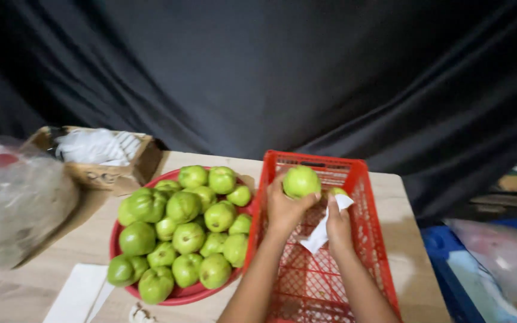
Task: Cleaning individual guavas by wiping them with a cloth and transferring them from a bowl to a plastic crate.
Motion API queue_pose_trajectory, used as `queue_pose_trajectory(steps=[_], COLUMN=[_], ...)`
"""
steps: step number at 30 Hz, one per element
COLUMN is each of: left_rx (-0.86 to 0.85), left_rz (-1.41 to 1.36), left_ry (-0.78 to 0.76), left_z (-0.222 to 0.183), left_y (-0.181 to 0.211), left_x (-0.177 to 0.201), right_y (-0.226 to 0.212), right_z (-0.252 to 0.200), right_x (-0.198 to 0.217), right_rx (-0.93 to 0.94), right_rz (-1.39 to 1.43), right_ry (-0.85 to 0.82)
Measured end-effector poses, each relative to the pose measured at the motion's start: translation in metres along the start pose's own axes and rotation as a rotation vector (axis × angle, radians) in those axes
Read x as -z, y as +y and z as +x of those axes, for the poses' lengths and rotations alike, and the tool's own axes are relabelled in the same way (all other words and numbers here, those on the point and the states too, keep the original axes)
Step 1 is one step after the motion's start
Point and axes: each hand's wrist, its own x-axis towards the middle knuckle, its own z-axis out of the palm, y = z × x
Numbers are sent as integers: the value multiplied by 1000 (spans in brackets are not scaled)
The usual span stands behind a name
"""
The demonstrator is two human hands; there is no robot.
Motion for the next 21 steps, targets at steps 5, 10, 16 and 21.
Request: queue_pose_trajectory(steps=[5, 10, 16, 21], left_rx=[61, 98, -82, -62], left_rz=[76, 59, 290, 335], left_ry=[-154, -36, -226, -316], left_z=[-32, -32, -25, -36], left_y=[-32, -65, -107, -83], left_x=[-19, -25, -17, -16], right_y=[14, -2, 40, 56], right_z=[27, -1, 7, 27], right_x=[13, -2, -2, 5], right_rx=[80, 319, 554, 428], right_rz=[163, -55, -448, -465], right_ry=[84, -223, -322, -177])
